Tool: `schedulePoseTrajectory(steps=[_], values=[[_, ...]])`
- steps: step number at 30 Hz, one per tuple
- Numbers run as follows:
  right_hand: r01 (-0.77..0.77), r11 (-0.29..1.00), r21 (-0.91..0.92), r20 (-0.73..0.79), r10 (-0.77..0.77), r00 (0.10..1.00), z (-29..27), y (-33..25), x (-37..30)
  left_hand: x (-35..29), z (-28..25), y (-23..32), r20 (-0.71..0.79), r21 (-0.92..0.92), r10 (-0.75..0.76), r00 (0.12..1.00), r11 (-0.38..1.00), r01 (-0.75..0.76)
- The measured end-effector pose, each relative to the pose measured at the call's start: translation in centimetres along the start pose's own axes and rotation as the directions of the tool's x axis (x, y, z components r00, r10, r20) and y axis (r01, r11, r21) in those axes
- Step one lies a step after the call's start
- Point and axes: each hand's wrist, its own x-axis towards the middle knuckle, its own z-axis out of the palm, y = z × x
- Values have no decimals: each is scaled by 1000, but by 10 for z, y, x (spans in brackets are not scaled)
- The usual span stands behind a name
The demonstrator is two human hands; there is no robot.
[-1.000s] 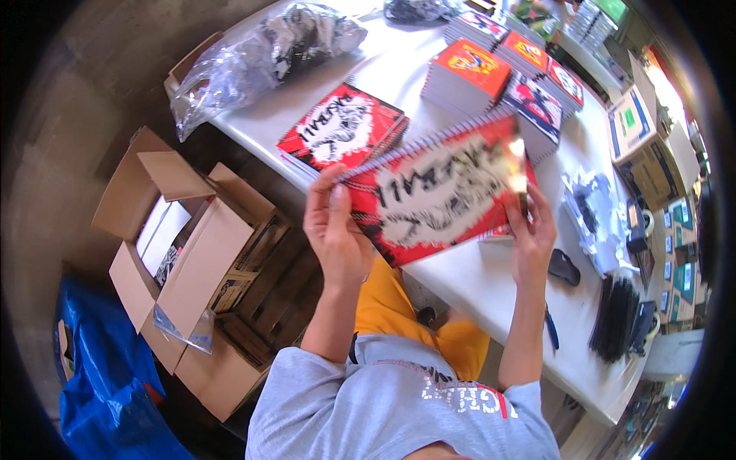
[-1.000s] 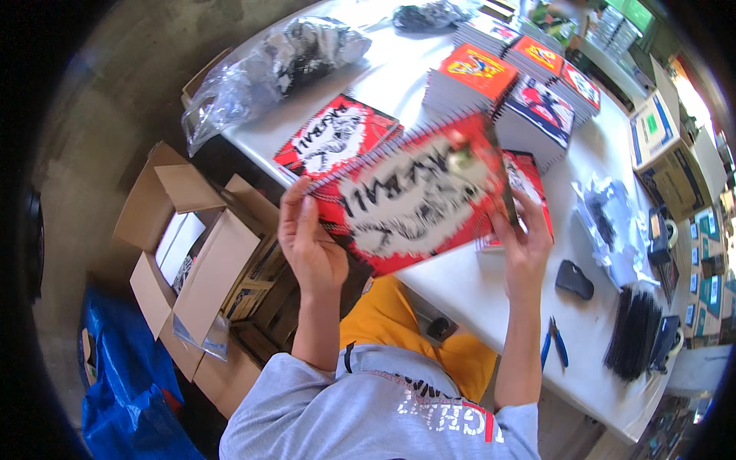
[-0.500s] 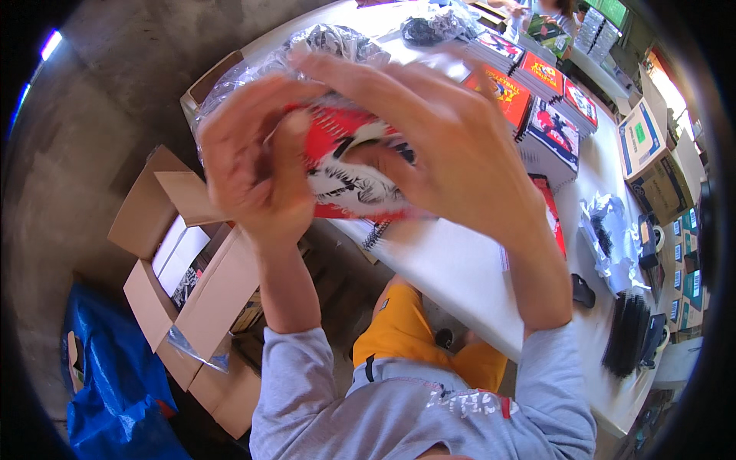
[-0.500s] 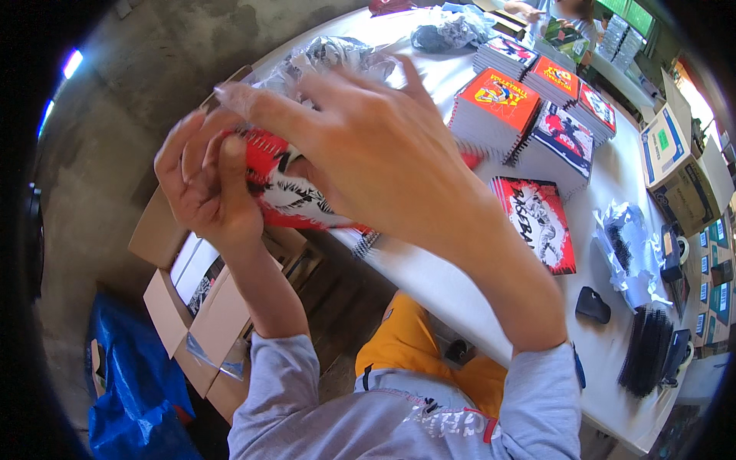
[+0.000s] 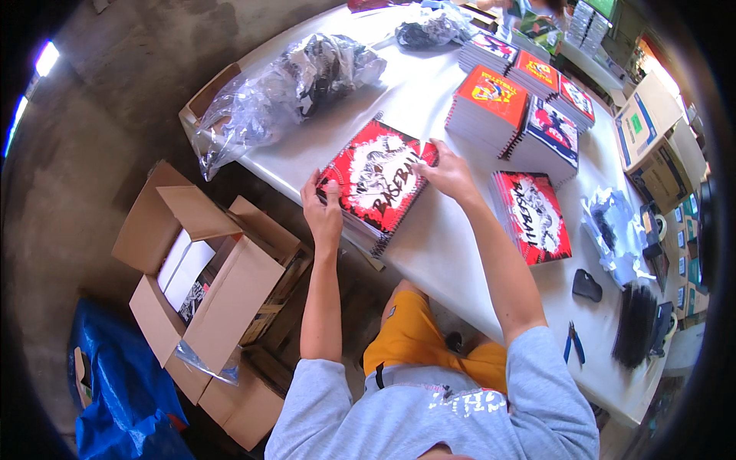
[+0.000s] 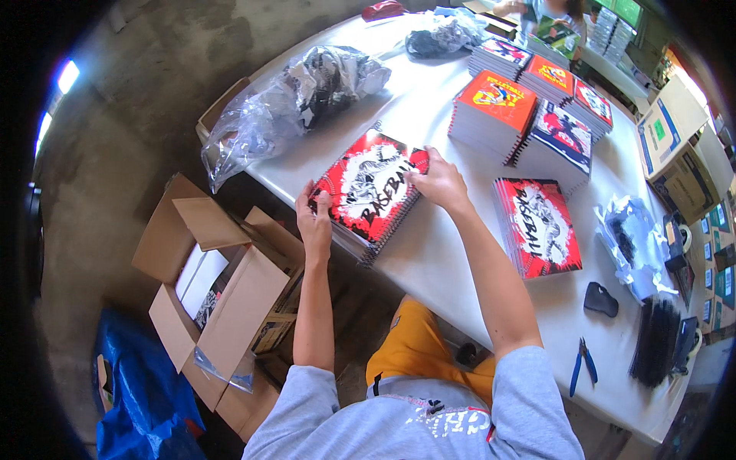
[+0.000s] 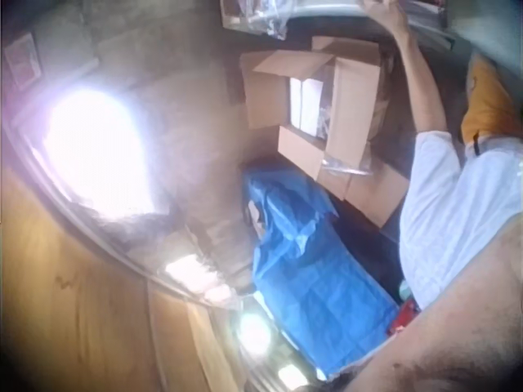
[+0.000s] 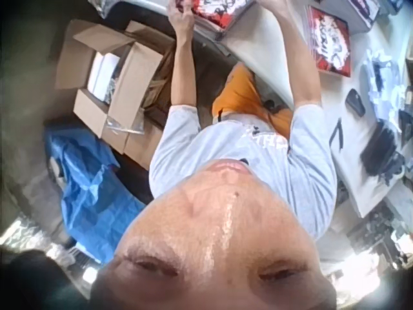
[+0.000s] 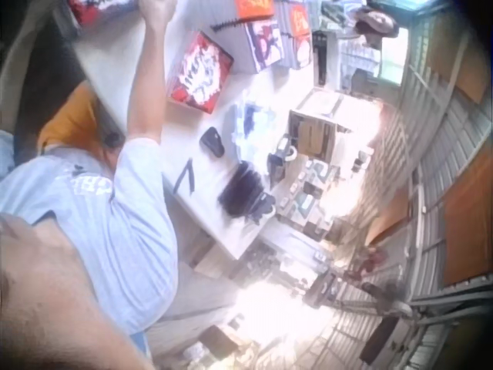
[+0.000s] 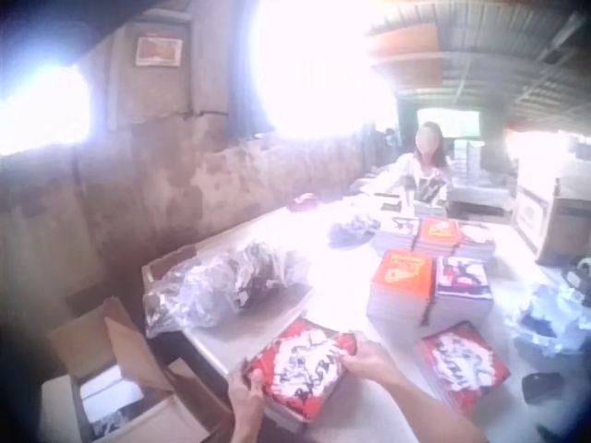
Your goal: The person assembles spiral notebooks by inserting a plastic coil through the pre-punched holes in the covers and pages, then trims and crimps the ends of the coil using pliers.
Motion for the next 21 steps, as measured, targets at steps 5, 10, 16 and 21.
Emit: schedulePoseTrajectory(steps=[5, 10, 16, 21], values=[[49, 984, -170, -53, -59, 997, -11, 7, -7, -2, 18, -10, -167, -146, -47, 985, 989, 22], [-296, 898, -326, -392, 156, 907, -117, 100, -43, -24, -9, 49, -288, -231, 103, 952, 957, -173], [-440, 865, -241, -426, 313, 849, -152, 235, -100, -111, 47, 119, 108, -392, 483, 869, 824, -410], [-292, 955, 40, -582, 260, 770, -174, 165, -164, -161, 94, 154, 524, -461, 121, 843, 872, 161]])
